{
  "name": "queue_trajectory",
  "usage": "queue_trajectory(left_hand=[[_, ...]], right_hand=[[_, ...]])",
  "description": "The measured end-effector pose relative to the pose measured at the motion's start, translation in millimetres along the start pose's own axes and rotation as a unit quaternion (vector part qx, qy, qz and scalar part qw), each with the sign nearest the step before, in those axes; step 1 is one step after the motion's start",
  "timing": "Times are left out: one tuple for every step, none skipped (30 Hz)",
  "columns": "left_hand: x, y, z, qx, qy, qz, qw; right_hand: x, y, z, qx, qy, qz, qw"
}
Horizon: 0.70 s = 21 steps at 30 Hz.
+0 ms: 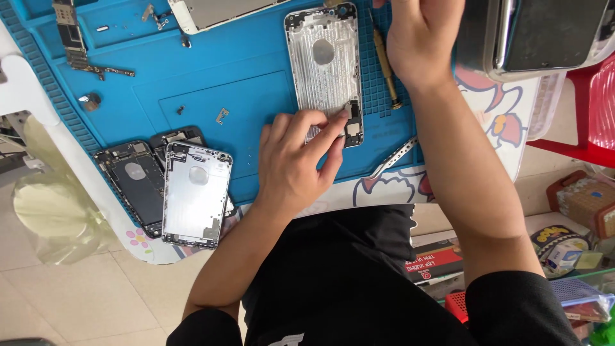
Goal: Repairing a mobile phone by inspecting and adjusting internal components using precision tools.
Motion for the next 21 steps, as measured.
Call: queue_trajectory(left_hand=[[0, 1, 0, 0.000, 0.000, -0.001, 1.000], [0, 1, 0, -0.001, 0.000, -0.003, 1.000], [1, 1, 0, 0.000, -0.002, -0.002, 1.000], [0, 2, 0, 0.001, -0.005, -0.002, 1.000], [0, 3, 0, -0.002, -0.008, -0.005, 1.000], [0, 2, 0, 0.001, -0.010, -0.003, 1.000], [0, 3, -1, 0.004, -0.012, -0.001, 1.000], [2, 4, -2, 0.002, -0.015, -0.003, 1.000], [3, 5, -4, 0.006, -0.016, 0.000, 1.000], [2, 6, -4, 0.008, -0.020, 0.000, 1.000], [0, 8, -4, 0.005, -0.026, -0.006, 1.000], [0, 9, -4, 0.008, -0.026, 0.000, 1.000], [0, 8, -3, 0.011, -0.025, 0.005, 1.000], [1, 8, -4, 0.011, -0.026, 0.004, 1.000], [3, 7, -4, 0.014, -0.025, 0.009, 1.000], [3, 7, -4, 0.016, -0.023, 0.011, 1.000], [2, 6, -2, 0.015, -0.023, 0.009, 1.000], [2, 7, -1, 0.023, -0.022, 0.003, 1.000], [3, 7, 0, 0.030, -0.021, -0.003, 0.999], [5, 7, 0, 0.031, -0.017, -0.001, 0.999], [8, 8, 1, 0.051, -0.010, -0.011, 0.999]], right_hand=[[1, 0, -2, -0.002, 0.001, 0.000, 1.000], [2, -2, -3, -0.003, 0.003, 0.000, 1.000], [3, -4, -3, 0.004, 0.010, 0.001, 1.000], [3, -6, -2, 0.010, 0.018, 0.001, 1.000], [1, -8, 2, 0.009, 0.023, 0.000, 1.000], [0, -9, 6, 0.030, 0.025, -0.007, 0.999], [-1, -10, 10, 0.051, 0.028, -0.015, 0.998], [-5, -11, 23, 0.050, 0.032, -0.016, 0.998], [-8, -16, 40, 0.077, 0.063, -0.003, 0.995], [-14, -21, 57, 0.104, 0.100, 0.009, 0.989], [-18, -20, 60, 0.104, 0.110, 0.006, 0.988], [-19, -22, 64, 0.111, 0.121, 0.019, 0.986], [-19, -25, 66, 0.118, 0.133, 0.032, 0.983], [-17, -24, 66, 0.118, 0.134, 0.032, 0.983], [-16, -24, 62, 0.117, 0.116, 0.034, 0.986], [-16, -24, 59, 0.115, 0.099, 0.038, 0.988], [-18, -25, 57, 0.115, 0.101, 0.038, 0.988], [-18, -25, 56, 0.112, 0.100, 0.036, 0.988], [-18, -26, 54, 0.110, 0.099, 0.033, 0.988], [-13, -25, 46, 0.108, 0.096, 0.035, 0.989], [-9, -22, 38, 0.104, 0.098, 0.022, 0.989]])
Point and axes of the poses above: each hand's wrist, its own x-axis away from the middle knuckle, its own y-axis out of the back of the hand, z = x × y, the point moved 8 cm from there along -x, towards the middle knuckle
